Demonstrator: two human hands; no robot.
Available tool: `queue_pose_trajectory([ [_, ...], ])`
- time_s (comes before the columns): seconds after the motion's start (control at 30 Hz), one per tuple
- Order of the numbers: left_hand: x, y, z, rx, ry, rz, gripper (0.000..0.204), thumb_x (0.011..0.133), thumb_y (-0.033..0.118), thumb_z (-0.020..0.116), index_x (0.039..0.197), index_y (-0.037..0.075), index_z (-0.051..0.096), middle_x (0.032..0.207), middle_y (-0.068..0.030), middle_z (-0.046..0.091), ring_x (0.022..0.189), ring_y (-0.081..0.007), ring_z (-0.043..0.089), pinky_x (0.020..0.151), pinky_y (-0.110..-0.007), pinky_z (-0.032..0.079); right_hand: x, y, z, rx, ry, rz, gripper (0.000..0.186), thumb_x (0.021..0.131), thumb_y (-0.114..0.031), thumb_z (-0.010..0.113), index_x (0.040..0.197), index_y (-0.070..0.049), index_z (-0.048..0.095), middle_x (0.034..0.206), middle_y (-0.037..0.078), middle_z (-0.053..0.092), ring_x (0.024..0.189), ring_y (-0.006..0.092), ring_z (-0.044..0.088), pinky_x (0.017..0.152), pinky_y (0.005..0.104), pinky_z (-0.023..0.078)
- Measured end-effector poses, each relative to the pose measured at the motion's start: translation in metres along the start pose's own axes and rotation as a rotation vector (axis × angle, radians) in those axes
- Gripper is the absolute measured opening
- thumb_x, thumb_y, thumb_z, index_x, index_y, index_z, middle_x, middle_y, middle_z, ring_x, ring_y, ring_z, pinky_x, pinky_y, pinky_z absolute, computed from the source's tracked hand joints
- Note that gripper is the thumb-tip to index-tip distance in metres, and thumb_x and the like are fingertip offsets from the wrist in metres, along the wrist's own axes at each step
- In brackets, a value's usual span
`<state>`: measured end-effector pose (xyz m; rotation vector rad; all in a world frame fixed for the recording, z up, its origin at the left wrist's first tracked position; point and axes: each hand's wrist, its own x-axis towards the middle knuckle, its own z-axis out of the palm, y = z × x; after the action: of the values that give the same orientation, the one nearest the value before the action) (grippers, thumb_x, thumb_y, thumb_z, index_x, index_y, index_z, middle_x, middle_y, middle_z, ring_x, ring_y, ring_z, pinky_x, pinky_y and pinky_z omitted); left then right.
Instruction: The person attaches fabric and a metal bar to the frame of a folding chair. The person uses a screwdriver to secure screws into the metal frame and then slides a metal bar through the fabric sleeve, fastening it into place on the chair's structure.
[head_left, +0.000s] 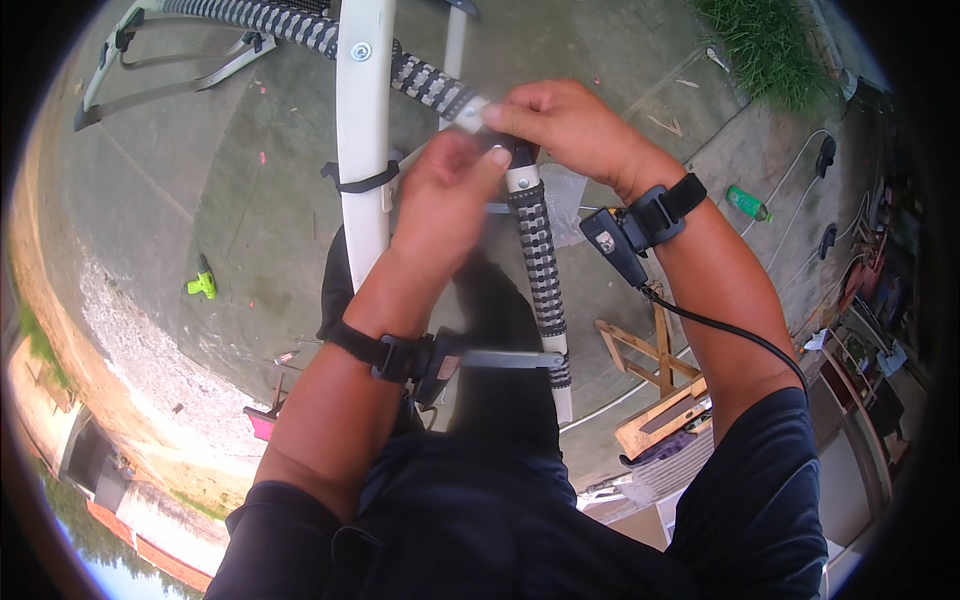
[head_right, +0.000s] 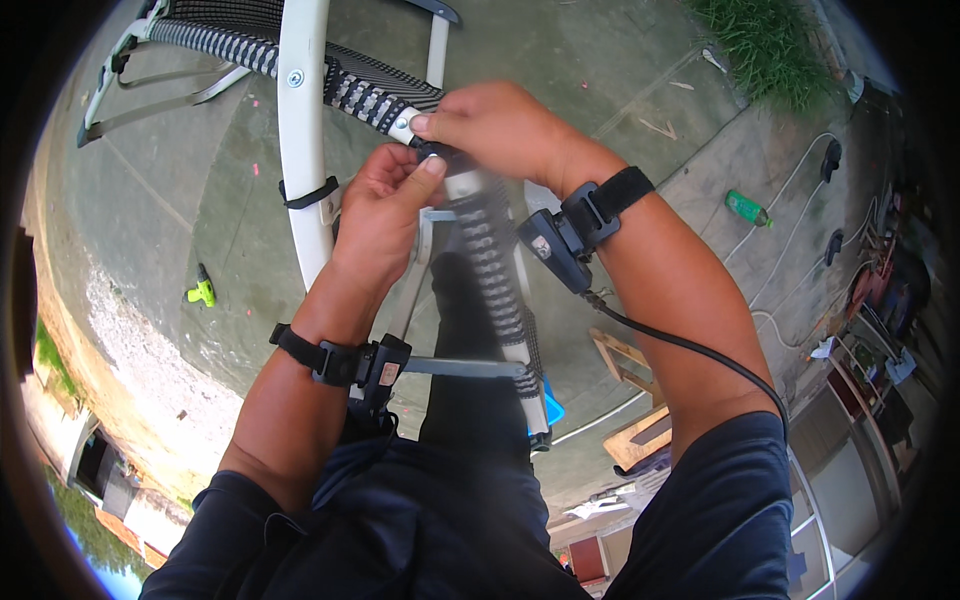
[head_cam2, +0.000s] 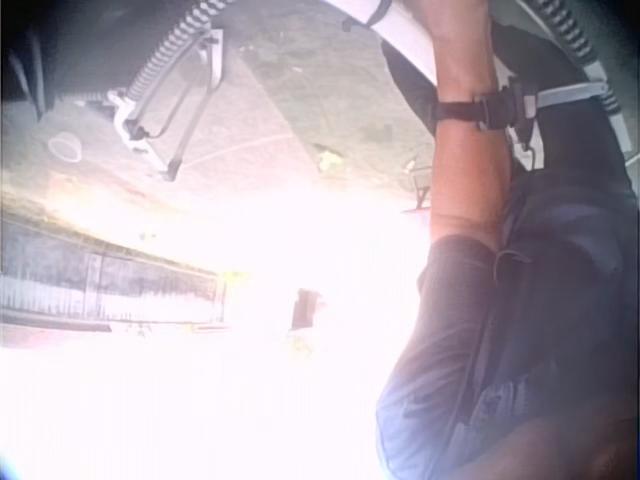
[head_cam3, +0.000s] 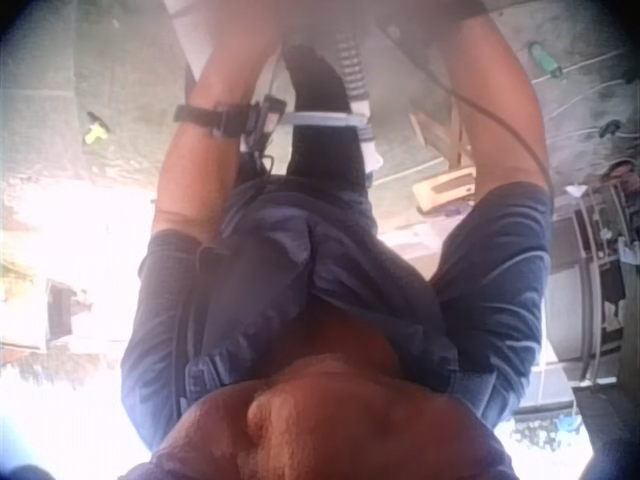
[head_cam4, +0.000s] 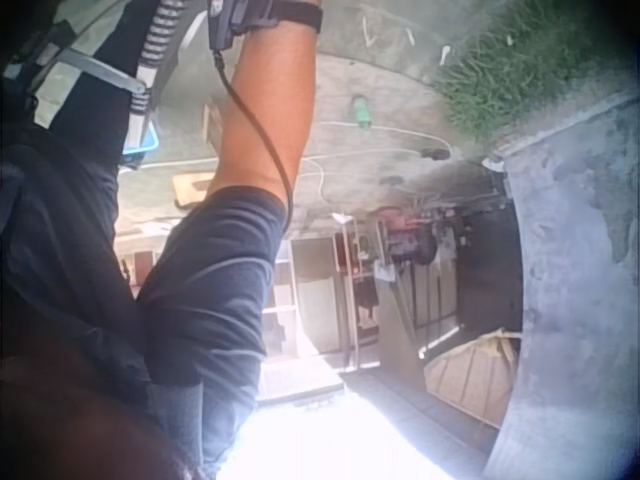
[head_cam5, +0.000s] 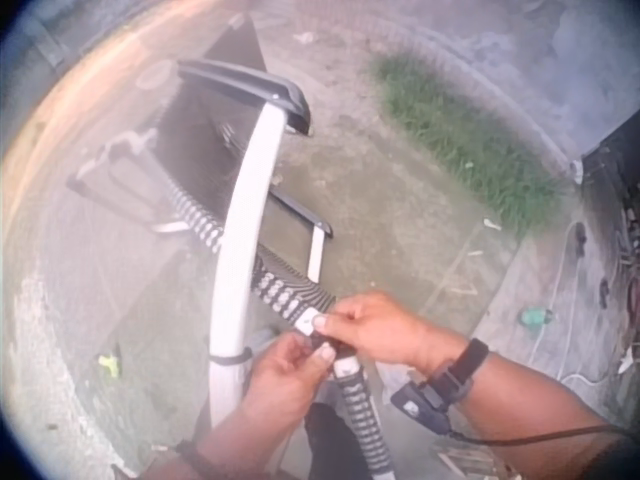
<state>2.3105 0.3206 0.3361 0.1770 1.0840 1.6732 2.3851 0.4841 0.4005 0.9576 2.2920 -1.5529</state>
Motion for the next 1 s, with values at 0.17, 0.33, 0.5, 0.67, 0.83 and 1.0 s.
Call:
queue_pose_trajectory([
  [0.17,0.014,-0.008,-0.003,0.078,0.010,0.047,0.018,0.096,0.011,0.071,0.108,0.003,0.060,0.095,-0.0020,0.066,0.082,-0.0083,0.061,0.075,-0.024,0.050,0.012,0.004,-0.004,0.095,-0.044,0.055,0.038,0.098,-0.039,0.067,0.084,-0.004,0.070,0.071,-0.003,0.060,0.065,0.0069,0.051,0.060,0.0255,0.043],
  [0.33,0.017,-0.004,0.009,-0.047,0.097,-0.057,0.019,0.096,0.010,0.071,0.109,0.003,0.060,0.095,-0.0020,0.066,0.084,-0.0083,0.061,0.075,-0.024,0.049,0.021,0.014,-0.015,0.066,-0.055,0.066,0.048,0.094,-0.046,0.070,0.089,0.001,0.071,0.075,0.002,0.064,0.070,0.0116,0.054,0.065,0.0313,0.047],
  [0.5,0.025,0.000,0.016,-0.165,0.166,-0.148,0.020,0.094,0.007,0.072,0.110,0.003,0.060,0.094,-0.0022,0.066,0.083,-0.0085,0.060,0.075,-0.025,0.049,0.031,0.012,-0.024,0.061,-0.071,0.074,0.047,0.093,-0.046,0.071,0.090,0.001,0.072,0.074,0.003,0.064,0.069,0.0117,0.054,0.063,0.0313,0.047],
  [0.67,0.039,0.004,0.011,-0.103,0.123,-0.039,0.019,0.094,0.005,0.072,0.107,0.002,0.059,0.093,-0.0023,0.066,0.082,-0.0086,0.060,0.076,-0.025,0.049,0.040,0.003,-0.032,0.115,-0.101,0.112,0.047,0.093,-0.046,0.071,0.091,0.001,0.073,0.075,0.002,0.064,0.069,0.0109,0.054,0.063,0.0302,0.046],
  [0.83,0.050,0.008,0.005,0.024,0.091,-0.041,0.018,0.094,0.005,0.071,0.107,0.002,0.059,0.095,-0.0025,0.065,0.082,-0.0088,0.060,0.076,-0.024,0.049,0.047,-0.001,-0.040,0.104,-0.153,0.140,0.046,0.093,-0.044,0.071,0.091,0.001,0.073,0.076,0.002,0.065,0.069,0.0105,0.055,0.062,0.0296,0.046],
  [1.0,0.043,-0.001,0.015,-0.106,0.204,-0.116,0.019,0.097,0.014,0.070,0.110,0.004,0.060,0.100,-0.0005,0.065,0.086,-0.0078,0.059,0.077,-0.026,0.047,0.049,-0.004,-0.036,0.067,-0.142,0.146,0.046,0.093,-0.044,0.070,0.090,0.001,0.073,0.073,0.002,0.064,0.068,0.0112,0.054,0.062,0.0308,0.046],
])
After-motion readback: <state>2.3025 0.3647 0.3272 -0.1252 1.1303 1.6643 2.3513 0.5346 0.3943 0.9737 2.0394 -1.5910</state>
